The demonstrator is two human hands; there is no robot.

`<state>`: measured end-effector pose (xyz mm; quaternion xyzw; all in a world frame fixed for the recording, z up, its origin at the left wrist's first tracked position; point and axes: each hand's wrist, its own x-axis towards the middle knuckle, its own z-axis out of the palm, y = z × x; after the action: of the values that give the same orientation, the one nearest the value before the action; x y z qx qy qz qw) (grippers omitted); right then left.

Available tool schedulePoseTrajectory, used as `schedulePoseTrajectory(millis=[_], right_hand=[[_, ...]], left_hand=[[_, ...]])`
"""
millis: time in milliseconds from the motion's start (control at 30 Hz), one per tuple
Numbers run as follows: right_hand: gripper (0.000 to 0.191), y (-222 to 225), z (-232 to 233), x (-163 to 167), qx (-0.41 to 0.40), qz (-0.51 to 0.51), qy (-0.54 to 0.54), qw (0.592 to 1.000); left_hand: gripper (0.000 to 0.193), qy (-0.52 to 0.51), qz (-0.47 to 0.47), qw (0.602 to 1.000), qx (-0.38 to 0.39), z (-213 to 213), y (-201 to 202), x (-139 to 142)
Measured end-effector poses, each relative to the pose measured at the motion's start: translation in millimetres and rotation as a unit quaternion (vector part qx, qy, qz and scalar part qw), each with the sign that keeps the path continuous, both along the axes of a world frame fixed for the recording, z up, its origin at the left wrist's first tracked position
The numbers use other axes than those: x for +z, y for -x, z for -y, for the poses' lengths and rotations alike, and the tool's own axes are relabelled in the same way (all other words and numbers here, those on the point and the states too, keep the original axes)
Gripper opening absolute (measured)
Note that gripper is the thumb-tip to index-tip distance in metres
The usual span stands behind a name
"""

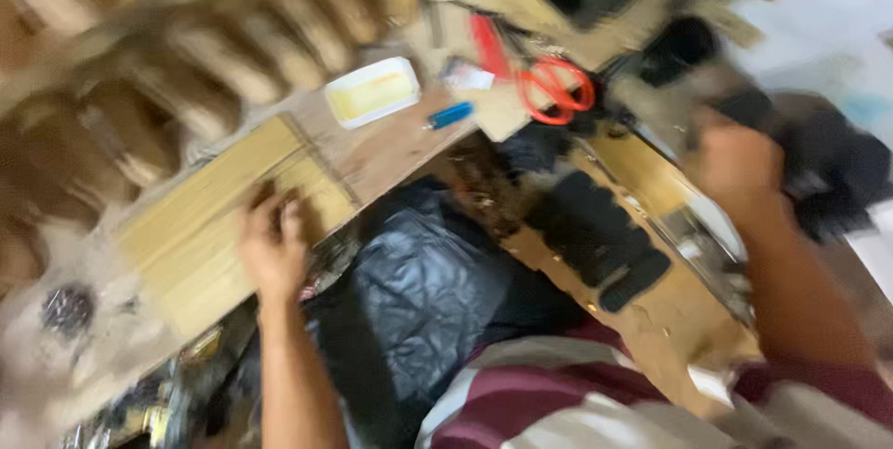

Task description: The person repeatedly applies a yellowish substance from a small container onto black shoe soles using a brush. They work on multiple soles one at a time, placing each treated sole into a stack on the workbench.

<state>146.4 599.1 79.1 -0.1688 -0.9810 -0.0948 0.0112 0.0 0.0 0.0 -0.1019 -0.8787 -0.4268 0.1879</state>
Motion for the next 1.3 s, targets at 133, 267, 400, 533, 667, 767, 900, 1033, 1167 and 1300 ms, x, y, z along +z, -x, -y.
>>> schedulePoseTrajectory(millis=[133, 267, 400, 533, 667, 767, 900, 1033, 1167, 1300], right_hand=[[0.071, 17, 55, 78, -0.066, 0.030, 0.086, 0.994], [0.064, 16, 144, 115, 0.073, -0.089, 0.242, 0.963], [0.059, 26, 267, 105, 0.390, -0.127, 0.293, 0.864], [0.048, 42, 370, 93, 0.617, -0.113, 0.250, 0.738], [0.050, 53, 383, 82, 0.648, -0.094, 0.365, 0.662], [0.042, 88, 360, 52, 0.593, -0.153, 0.339, 0.714], [0.035, 161, 302, 17, 0.395, -0.147, 0.183, 0.888], [0.042, 207, 248, -11, 0.362, -0.195, 0.070, 0.909], [0.038, 233, 221, -36, 0.352, -0.184, -0.016, 0.918], [0.026, 249, 224, -48, 0.345, -0.160, -0.034, 0.924]], left_hand=[[0.020, -0.092, 0.059, 0.994, -0.002, -20, -13, 34], [0.036, -0.303, 0.349, 0.870, -0.170, -66, -76, 65], [0.061, -0.556, 0.310, 0.684, -0.356, -92, -110, 81], [0.068, -0.611, 0.297, 0.729, -0.087, -66, -108, 82], [0.066, -0.476, 0.268, 0.837, -0.023, -11, -101, 88], [0.058, -0.332, 0.245, 0.911, 0.024, 43, -86, 91], [0.056, -0.236, 0.157, 0.959, 0.015, 113, -36, 88], [0.054, -0.186, 0.198, 0.957, 0.096, 164, -7, 82], [0.050, -0.192, 0.204, 0.951, 0.129, 186, -6, 72], [0.049, -0.075, 0.131, 0.968, 0.201, 204, -13, 68]])
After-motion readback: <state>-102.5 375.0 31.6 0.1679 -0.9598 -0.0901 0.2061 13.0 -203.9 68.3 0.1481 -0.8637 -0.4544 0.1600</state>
